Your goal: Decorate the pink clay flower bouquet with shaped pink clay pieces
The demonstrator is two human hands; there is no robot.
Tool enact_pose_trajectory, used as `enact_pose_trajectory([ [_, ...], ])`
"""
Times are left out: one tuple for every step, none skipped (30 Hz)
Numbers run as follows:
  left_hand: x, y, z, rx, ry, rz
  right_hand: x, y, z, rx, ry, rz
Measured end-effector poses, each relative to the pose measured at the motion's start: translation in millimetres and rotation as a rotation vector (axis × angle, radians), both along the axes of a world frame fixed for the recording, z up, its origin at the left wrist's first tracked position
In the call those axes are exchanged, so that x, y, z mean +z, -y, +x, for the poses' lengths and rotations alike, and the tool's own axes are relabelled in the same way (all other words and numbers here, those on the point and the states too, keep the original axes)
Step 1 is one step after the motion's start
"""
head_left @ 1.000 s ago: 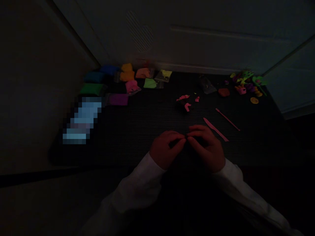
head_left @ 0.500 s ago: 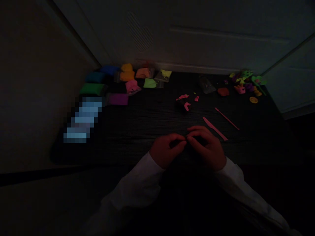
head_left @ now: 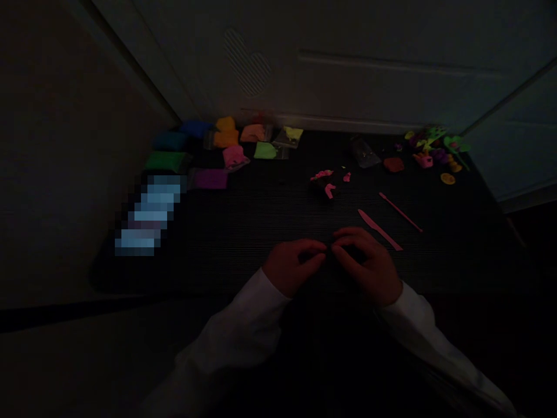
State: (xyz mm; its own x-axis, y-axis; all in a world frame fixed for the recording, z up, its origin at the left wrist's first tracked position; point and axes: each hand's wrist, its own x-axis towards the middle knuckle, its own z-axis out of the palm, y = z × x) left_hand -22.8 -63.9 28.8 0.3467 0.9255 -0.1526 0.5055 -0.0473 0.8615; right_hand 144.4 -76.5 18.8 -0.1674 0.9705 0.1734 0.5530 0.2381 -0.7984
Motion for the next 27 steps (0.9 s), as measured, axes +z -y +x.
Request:
enact_pose_trajectory([
  [-0.1, -0.4, -0.2, -0.002, 0.001, -0.01, -0.4, 0.0, 0.4, 0.005, 0.011, 0.0],
  [0.2, -0.8, -0.5, -0.004, 0.001, -0.024, -0.7, 0.0, 0.7, 0.012, 0.023, -0.003],
  [0.5, -1.2, -0.8, -0.007, 0.002, -0.036, -0.7, -0.2, 1.0, 0.018, 0.036, -0.005],
  [0.9, -1.5, -1.2, -0.011, 0.003, -0.045, -0.5, -0.6, 1.2, 0.025, 0.049, -0.005],
  [1.1, -1.9, -1.6, -0.014, 0.002, -0.051, -0.2, -1.1, 1.5, 0.032, 0.061, -0.005],
  [1.0, -2.2, -2.1, -0.022, 0.0, -0.051, 0.3, -1.7, 1.8, 0.041, 0.073, -0.007],
  [0.7, -2.6, -2.6, -0.032, -0.003, -0.049, 0.8, -2.2, 2.2, 0.052, 0.085, -0.008],
  [0.1, -2.9, -3.1, -0.046, -0.005, -0.044, 1.3, -2.7, 2.7, 0.064, 0.095, -0.012],
  [-0.6, -3.2, -3.6, -0.062, -0.007, -0.039, 1.7, -3.1, 3.4, 0.073, 0.103, -0.014],
  [-1.5, -3.4, -4.0, -0.08, -0.009, -0.035, 1.9, -3.3, 4.1, 0.076, 0.109, -0.015],
  [-2.3, -3.7, -4.4, -0.095, -0.009, -0.03, 2.1, -3.3, 4.9, 0.077, 0.114, -0.015],
  [-3.1, -4.0, -4.8, -0.106, -0.009, -0.021, 2.1, -3.3, 5.7, 0.076, 0.118, -0.013],
  [-3.7, -4.4, -5.1, -0.113, -0.008, -0.01, 2.0, -3.2, 6.6, 0.074, 0.121, -0.013],
  [-4.1, -4.7, -5.4, -0.121, -0.008, 0.001, 1.9, -3.1, 7.3, 0.074, 0.125, -0.013],
  [-4.4, -5.0, -5.6, -0.131, -0.01, 0.012, 1.7, -3.1, 8.0, 0.079, 0.131, -0.014],
  [-4.6, -5.4, -5.8, -0.143, -0.014, 0.02, 1.6, -3.2, 8.5, 0.09, 0.138, -0.015],
  [-4.6, -5.7, -5.9, -0.16, -0.02, 0.022, 1.5, -3.4, 8.8, 0.105, 0.147, -0.016],
  [-4.5, -6.0, -6.0, -0.181, -0.026, 0.018, 1.4, -3.7, 9.0, 0.119, 0.155, -0.017],
  [-4.3, -6.3, -6.0, -0.199, -0.031, 0.011, 1.2, -4.0, 9.1, 0.132, 0.162, -0.017],
  [-4.0, -6.5, -5.9, -0.212, -0.038, 0.005, 1.1, -4.2, 9.1, 0.14, 0.167, -0.016],
  [-3.7, -6.7, -5.9, -0.22, -0.043, 0.0, 0.9, -4.4, 9.0, 0.142, 0.17, -0.016],
  [-3.2, -6.9, -5.8, -0.225, -0.047, -0.005, 0.7, -4.6, 9.0, 0.14, 0.17, -0.015],
  [-2.7, -7.0, -5.8, -0.224, -0.051, -0.011, 0.5, -4.6, 9.0, 0.136, 0.169, -0.016],
  [-2.1, -7.0, -5.9, -0.22, -0.052, -0.02, 0.3, -4.5, 9.0, 0.133, 0.166, -0.019],
  [-1.4, -7.0, -6.2, -0.216, -0.048, -0.035, 0.2, -4.5, 9.2, 0.132, 0.162, -0.025],
  [-0.7, -7.0, -6.7, -0.211, -0.04, -0.055, 0.3, -4.5, 9.4, 0.129, 0.154, -0.034],
  [0.1, -6.9, -7.4, -0.201, -0.026, -0.075, 0.6, -4.5, 9.7, 0.124, 0.144, -0.045],
])
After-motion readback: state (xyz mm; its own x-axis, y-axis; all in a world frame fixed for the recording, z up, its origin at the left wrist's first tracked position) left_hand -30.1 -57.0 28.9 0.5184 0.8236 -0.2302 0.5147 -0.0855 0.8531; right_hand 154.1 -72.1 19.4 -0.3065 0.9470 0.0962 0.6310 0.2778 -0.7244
